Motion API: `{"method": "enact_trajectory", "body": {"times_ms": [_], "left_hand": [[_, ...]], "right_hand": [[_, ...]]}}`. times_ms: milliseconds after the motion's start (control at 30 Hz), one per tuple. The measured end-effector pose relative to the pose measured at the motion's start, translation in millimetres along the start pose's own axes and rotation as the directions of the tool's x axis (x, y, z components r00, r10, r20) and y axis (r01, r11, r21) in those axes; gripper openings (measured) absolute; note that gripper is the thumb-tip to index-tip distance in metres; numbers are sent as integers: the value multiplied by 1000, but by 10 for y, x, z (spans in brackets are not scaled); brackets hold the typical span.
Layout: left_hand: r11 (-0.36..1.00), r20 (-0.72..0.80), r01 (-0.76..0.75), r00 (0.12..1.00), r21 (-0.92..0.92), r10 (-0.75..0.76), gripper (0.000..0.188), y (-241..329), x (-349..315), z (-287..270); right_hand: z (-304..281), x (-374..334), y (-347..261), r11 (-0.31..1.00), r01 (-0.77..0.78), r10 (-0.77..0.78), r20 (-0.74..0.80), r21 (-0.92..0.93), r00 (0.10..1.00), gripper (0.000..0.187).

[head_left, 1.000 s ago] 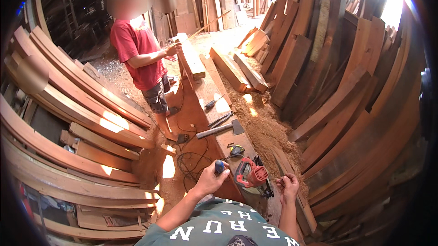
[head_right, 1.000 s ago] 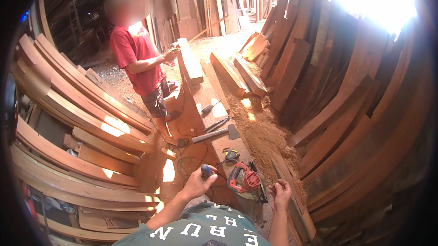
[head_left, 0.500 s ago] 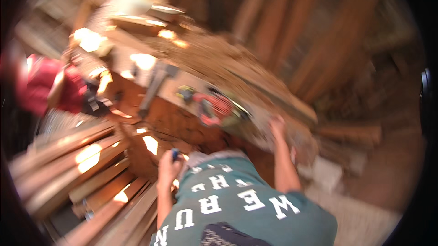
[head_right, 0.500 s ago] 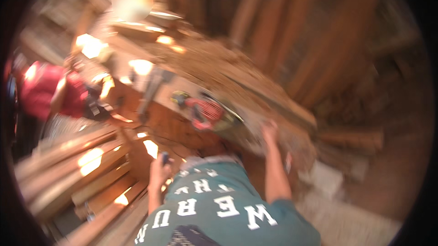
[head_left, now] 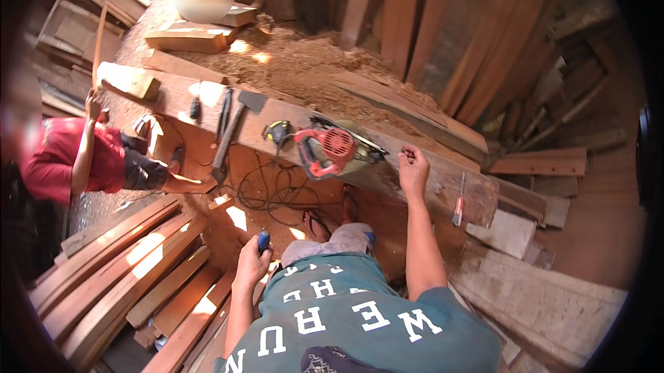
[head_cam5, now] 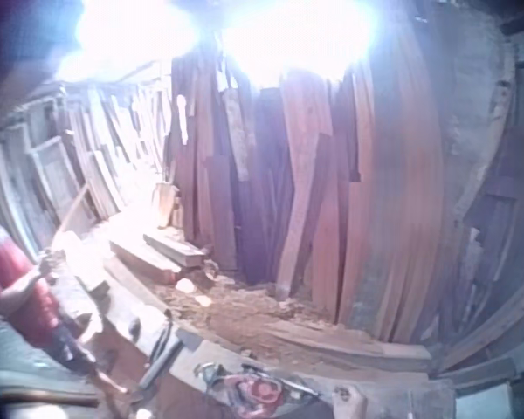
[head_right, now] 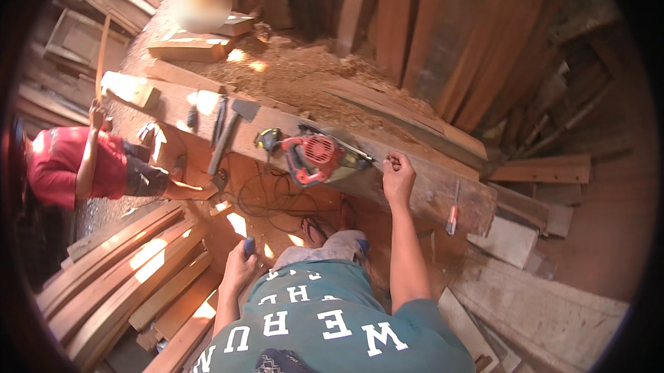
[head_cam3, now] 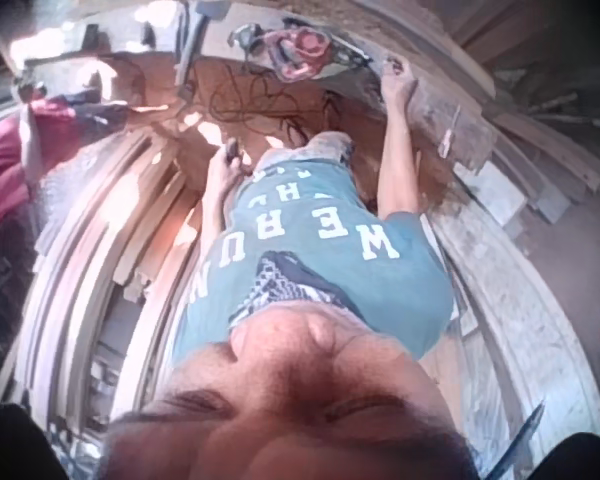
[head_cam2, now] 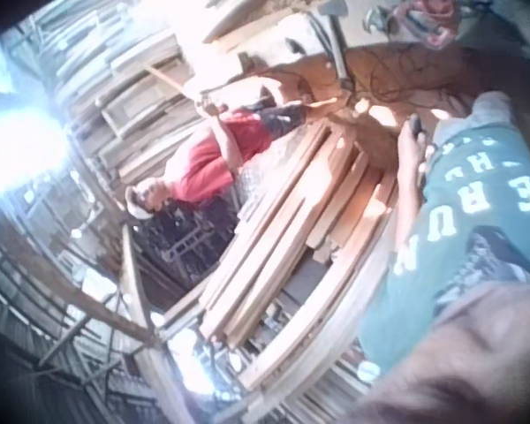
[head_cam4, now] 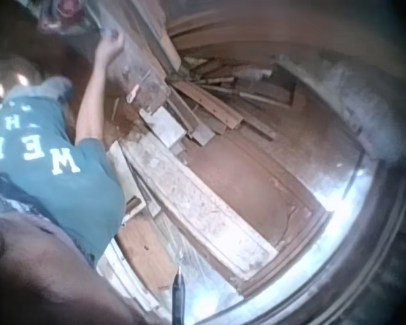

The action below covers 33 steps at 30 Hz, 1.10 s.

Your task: The person disassembles a red circular saw on a wooden workbench, removes the blade and internal components, and uses a screwdriver to adjust parts. Another person briefly walks through the background.

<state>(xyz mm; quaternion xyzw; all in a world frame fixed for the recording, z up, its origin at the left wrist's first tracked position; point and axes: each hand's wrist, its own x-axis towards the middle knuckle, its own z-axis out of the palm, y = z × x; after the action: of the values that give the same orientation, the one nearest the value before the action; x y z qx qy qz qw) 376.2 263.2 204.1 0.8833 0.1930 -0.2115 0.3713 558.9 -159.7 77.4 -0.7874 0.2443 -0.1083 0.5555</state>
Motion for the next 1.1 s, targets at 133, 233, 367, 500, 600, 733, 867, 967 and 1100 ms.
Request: {"method": "enact_trajectory", "body": {"times_ms": [133, 233, 367, 500, 600, 733, 867, 967, 1100], "left_hand": [[997, 34, 54, 998, -47, -52, 26, -520, 18, 82], [988, 19, 125, 992, -88, -124, 28, -834, -80, 174], [968, -17, 196, 979, -155, -201, 30, -1213, -267, 321], [904, -89, 308, 933, -296, -348, 26, -1576, -581, 496], [854, -152, 396, 873, -336, -464, 27, -1660, -888, 559], [820, -109, 483, 838, -307, -534, 29, -1957, -1030, 757], [820, -85, 402, 877, -407, -473, 28, -2034, -735, 868], [834, -56, 287, 934, -472, -353, 28, -1728, -211, 774], [618, 2, 117, 983, -778, -184, 28, -1065, 728, 892]], "right_hand": [[569, -95, -1258, 940, 305, -332, 217, 152, 918, 22], [1441, -182, -1907, 944, 268, -329, 544, 192, 772, 21], [2937, -44, -1616, 852, 522, -407, 668, 34, 623, 22], [3812, -12, -1114, 586, 802, -409, 814, -113, 413, 19], [4168, -29, -931, 321, 947, -399, 902, -31, 165, 19], [4338, -30, -756, 219, 976, -364, 928, 6, 76, 17], [4310, 34, -751, 310, 949, -263, 954, -57, 143, 22], [4133, 74, -988, 480, 873, -269, 933, -84, 237, 32], [3135, 89, -1943, 605, 772, -74, 952, -194, 298, 52]]}}
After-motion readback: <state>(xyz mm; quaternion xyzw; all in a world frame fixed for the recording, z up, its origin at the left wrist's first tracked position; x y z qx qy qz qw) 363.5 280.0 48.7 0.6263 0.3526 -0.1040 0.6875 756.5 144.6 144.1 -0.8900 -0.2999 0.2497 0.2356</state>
